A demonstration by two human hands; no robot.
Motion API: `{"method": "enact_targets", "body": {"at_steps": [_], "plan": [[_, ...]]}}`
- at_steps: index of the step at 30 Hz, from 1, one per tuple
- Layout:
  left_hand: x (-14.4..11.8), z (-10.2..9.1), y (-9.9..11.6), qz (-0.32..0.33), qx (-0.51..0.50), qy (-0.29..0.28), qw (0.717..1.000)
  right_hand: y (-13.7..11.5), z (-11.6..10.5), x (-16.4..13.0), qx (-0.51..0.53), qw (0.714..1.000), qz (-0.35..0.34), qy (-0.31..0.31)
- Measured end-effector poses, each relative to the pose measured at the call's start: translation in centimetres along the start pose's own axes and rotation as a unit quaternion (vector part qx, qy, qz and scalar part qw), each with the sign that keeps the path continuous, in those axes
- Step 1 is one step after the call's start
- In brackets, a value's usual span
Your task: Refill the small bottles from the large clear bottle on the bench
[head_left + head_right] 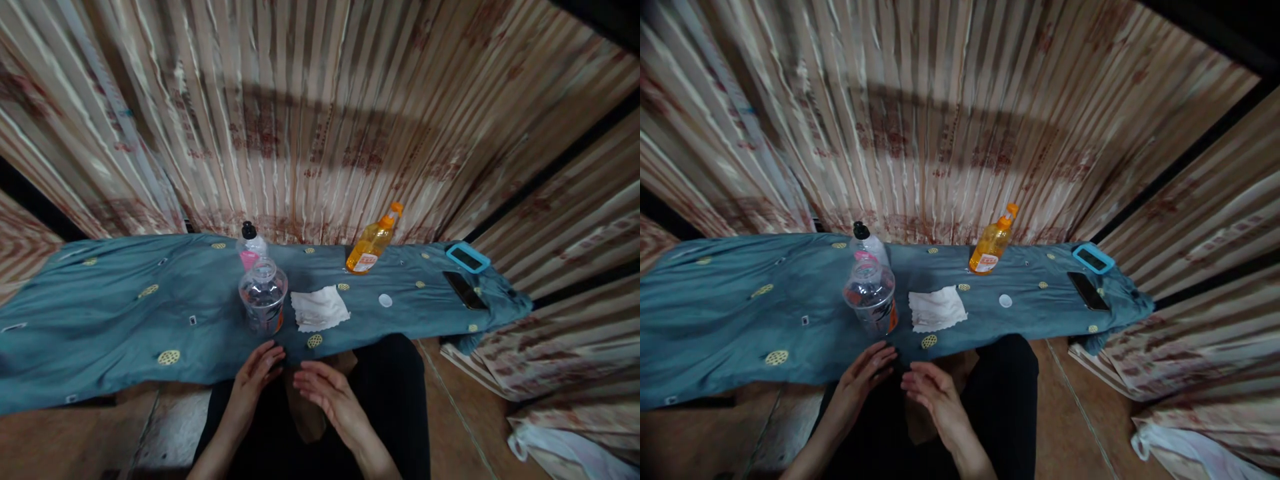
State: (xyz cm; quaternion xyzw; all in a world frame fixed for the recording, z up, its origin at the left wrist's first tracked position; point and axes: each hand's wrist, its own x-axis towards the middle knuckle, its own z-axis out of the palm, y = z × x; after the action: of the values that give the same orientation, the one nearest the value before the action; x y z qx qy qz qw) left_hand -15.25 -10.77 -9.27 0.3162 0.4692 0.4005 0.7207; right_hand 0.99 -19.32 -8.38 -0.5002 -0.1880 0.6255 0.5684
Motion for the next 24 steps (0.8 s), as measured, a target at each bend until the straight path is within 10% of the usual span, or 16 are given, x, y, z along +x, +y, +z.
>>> {"method": "enact_targets", "body": {"at_steps": [11, 17, 24], "plan": [[2.3, -4.6, 2.8, 0.175, 0.106, 0.123, 0.971, -7.3, -4.0, 4.4, -0.152, 0.972, -0.177, 0.007], [4.6, -3.3, 3.6, 0.306, 0.239, 0.110, 0.915, -12.3, 1.7, 10.8, -0.224, 0.933, -0.276, -0.053], [6.4, -0.5, 3.6, 0.283, 0.207, 0.086, 0.933, -17.6, 10.7, 19.7, -0.373, 0.857, -0.345, -0.085]]}}
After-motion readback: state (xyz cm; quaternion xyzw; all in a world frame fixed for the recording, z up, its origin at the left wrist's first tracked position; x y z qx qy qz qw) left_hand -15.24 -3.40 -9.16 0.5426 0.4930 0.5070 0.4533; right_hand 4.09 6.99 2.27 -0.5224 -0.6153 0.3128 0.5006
